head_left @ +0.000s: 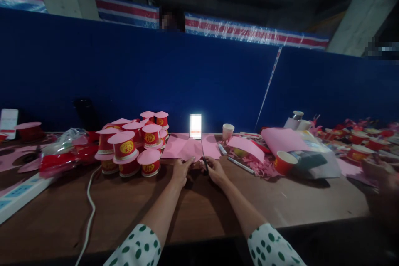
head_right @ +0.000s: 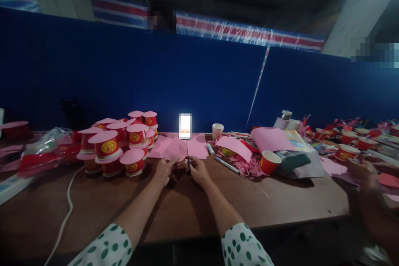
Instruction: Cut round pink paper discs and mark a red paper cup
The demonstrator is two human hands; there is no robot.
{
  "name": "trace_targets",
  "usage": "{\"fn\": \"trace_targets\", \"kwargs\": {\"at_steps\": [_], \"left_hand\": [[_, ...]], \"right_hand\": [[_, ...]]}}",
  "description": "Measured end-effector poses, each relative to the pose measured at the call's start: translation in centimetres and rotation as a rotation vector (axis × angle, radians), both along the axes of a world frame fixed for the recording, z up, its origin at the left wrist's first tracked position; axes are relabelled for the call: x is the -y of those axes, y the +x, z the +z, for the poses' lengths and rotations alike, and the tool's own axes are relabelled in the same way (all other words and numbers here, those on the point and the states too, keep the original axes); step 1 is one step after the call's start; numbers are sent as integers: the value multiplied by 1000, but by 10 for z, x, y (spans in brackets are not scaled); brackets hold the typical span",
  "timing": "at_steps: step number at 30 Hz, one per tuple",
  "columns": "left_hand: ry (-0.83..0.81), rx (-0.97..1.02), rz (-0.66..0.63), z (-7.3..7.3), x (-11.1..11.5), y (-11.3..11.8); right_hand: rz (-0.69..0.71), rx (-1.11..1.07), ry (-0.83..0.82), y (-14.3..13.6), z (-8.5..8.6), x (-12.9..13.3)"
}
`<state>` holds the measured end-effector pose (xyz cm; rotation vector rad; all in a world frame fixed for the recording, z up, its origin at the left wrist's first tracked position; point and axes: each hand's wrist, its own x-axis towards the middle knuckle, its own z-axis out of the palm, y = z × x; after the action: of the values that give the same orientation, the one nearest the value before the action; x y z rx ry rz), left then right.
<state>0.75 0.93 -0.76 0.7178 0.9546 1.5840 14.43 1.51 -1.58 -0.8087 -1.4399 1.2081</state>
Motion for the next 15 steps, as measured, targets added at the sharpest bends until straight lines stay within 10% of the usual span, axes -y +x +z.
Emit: {"fn": "trace_targets", "kwargs": {"at_steps": [15], "left_hand": [[20,-8,-14,-2,-2,-1]], "right_hand": [[-15,50,-23,1,1,0]]}}
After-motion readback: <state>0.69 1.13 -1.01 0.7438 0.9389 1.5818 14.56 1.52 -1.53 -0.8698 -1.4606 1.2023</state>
